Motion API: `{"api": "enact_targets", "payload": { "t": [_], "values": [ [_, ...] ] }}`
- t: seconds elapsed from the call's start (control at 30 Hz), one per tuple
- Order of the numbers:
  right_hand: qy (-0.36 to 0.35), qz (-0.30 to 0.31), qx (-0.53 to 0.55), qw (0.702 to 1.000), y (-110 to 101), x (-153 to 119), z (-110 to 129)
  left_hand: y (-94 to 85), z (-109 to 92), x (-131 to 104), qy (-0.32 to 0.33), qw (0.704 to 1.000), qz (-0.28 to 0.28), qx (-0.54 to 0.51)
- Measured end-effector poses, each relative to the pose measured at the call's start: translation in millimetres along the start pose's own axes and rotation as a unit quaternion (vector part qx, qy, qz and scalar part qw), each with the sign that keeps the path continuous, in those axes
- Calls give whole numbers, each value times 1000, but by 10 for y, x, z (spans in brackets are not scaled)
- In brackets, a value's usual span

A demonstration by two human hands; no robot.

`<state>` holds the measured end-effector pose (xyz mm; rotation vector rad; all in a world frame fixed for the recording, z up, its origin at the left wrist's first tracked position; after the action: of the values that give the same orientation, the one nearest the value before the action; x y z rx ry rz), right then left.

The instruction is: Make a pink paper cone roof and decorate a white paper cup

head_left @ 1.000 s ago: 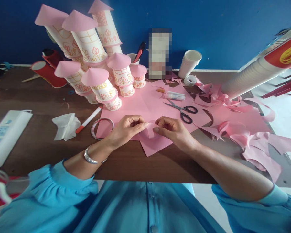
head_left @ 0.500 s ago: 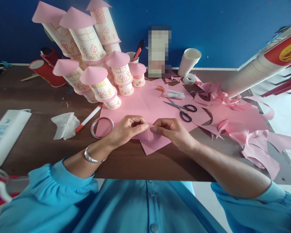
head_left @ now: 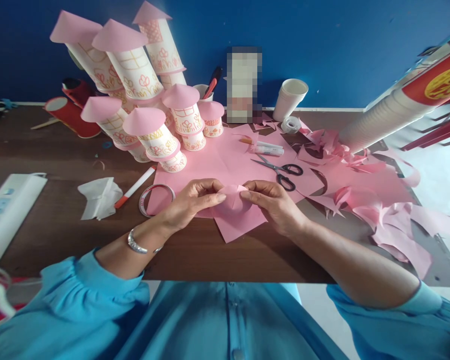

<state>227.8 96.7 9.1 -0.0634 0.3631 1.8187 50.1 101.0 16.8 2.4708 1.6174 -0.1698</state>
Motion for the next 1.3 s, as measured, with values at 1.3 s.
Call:
{"api": "enact_targets", "payload": {
  "t": [1.3],
  "values": [
    [17, -5, 61, 998, 20, 3, 12, 18, 51, 29, -43, 998, -7, -46]
  ]
}}
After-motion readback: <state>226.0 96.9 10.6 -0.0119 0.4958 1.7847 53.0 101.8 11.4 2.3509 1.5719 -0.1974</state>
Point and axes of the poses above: each hand's wrist, its own x-axis towards the middle knuckle, its own y-axis out of the palm, z = x × y, the point moved 6 cm from there along x, towards the middle knuckle, and after that the axes turned 4 degrees about -z, right-handed, at the moved point
